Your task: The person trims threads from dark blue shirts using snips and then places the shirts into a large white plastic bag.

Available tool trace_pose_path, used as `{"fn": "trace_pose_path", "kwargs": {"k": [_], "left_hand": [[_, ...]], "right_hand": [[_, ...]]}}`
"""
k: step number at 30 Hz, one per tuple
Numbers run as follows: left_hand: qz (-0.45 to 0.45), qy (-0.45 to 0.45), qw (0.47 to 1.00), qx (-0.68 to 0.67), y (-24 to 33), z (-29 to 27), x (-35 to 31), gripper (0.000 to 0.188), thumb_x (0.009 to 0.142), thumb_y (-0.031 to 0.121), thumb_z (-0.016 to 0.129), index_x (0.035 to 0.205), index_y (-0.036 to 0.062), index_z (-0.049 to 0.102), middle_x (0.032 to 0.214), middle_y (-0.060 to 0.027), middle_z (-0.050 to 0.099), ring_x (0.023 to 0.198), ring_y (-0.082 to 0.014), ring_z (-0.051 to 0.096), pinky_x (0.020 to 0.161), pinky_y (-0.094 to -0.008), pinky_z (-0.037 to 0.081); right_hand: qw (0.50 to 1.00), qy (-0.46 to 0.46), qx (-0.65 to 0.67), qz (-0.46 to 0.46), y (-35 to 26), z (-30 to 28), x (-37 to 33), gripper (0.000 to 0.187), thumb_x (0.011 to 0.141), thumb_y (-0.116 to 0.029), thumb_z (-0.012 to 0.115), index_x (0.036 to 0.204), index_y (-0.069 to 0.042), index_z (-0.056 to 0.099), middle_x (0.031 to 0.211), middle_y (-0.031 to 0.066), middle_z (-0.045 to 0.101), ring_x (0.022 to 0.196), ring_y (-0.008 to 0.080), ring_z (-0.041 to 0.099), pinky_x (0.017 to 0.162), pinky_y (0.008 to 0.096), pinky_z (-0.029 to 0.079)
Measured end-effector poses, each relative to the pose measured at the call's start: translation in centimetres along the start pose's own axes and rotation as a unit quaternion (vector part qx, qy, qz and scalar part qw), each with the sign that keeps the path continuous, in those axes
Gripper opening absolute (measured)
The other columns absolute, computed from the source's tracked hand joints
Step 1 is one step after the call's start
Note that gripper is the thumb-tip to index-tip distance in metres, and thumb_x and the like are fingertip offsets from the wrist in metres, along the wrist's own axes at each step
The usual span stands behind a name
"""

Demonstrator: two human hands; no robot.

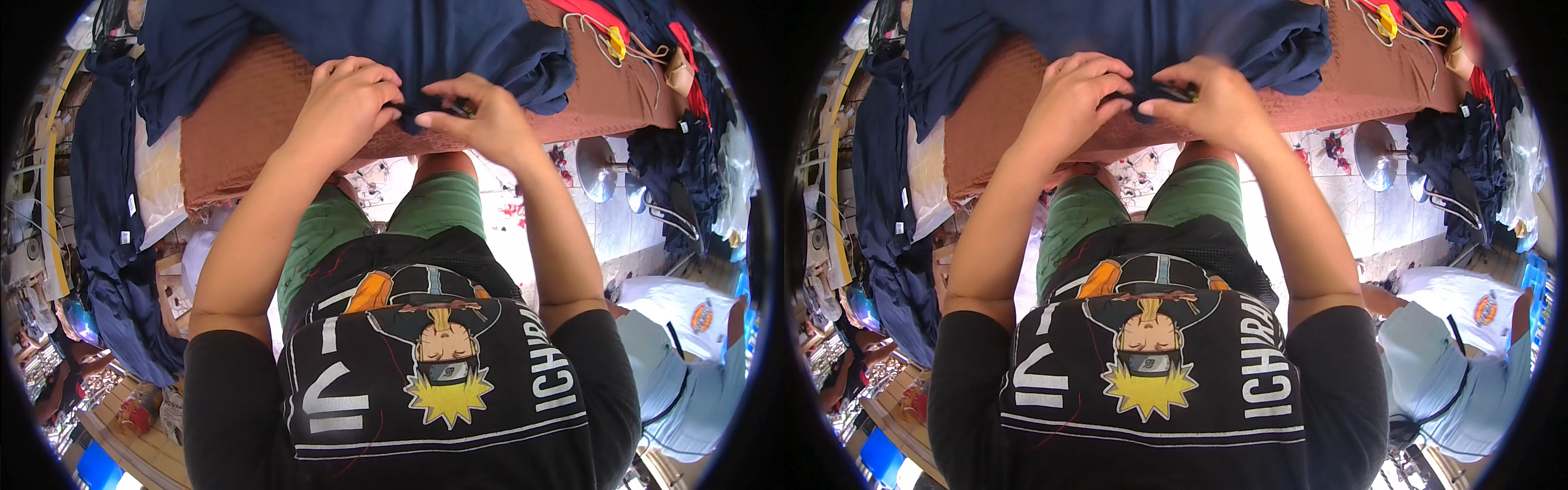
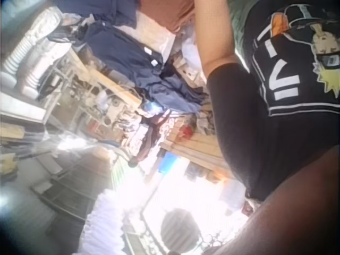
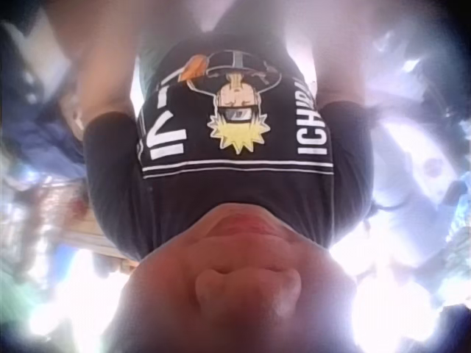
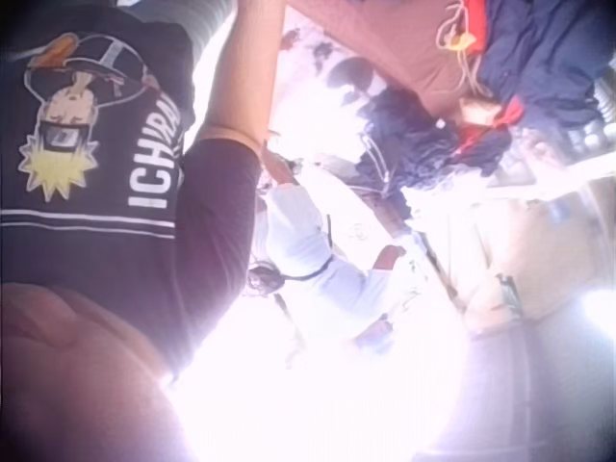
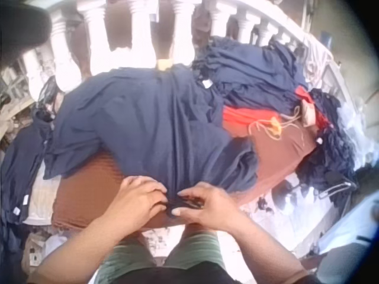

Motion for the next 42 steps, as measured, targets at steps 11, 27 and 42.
{"fn": "trace_pose_path", "kwargs": {"k": [11,27,42], "left_hand": [[-0.067,0.074,0.994,0.048,-1.8,-1.8,-6.0,0.014,0.073,0.021,0.073,0.073,0.0099,0.064,0.092,0.0038,0.065,0.091,-0.0188,0.058,0.082,-0.0355,0.041],[-0.013,0.051,0.999,-0.004,0.5,-1.9,-4.6,0.013,0.07,0.019,0.073,0.082,0.0158,0.069,0.101,0.0059,0.062,0.098,-0.0197,0.054,0.081,-0.0354,0.039],[-0.219,0.095,0.959,-0.154,2.5,1.9,-2.8,0.041,0.069,0.023,0.079,0.093,0.0031,0.053,0.093,-0.011,0.057,0.081,-0.0232,0.057,0.069,-0.0333,0.048]], "right_hand": [[0.958,-0.173,-0.085,-0.214,-3.4,5.9,-4.7,0.015,0.069,-0.013,0.073,0.083,-0.01,0.067,0.078,0.005,0.062,0.069,0.0247,0.062,0.057,0.0337,0.048],[0.997,0.058,0.018,-0.038,0.6,0.9,-1.0,0.014,0.081,-0.005,0.068,0.095,-0.005,0.068,0.089,-0.0001,0.059,0.067,0.0062,0.046,0.06,0.0203,0.038],[0.984,0.093,-0.047,-0.142,-1.5,1.3,-0.3,0.021,0.075,-0.002,0.069,0.095,-0.004,0.065,0.092,0.0065,0.063,0.075,0.0207,0.06,0.069,0.0287,0.049]]}}
Point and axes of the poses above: each hand's wrist, its own x-axis towards the middle knuckle, its own z-axis out of the palm, y = z × x, the point moved 5 cm from there along x, towards the middle knuckle
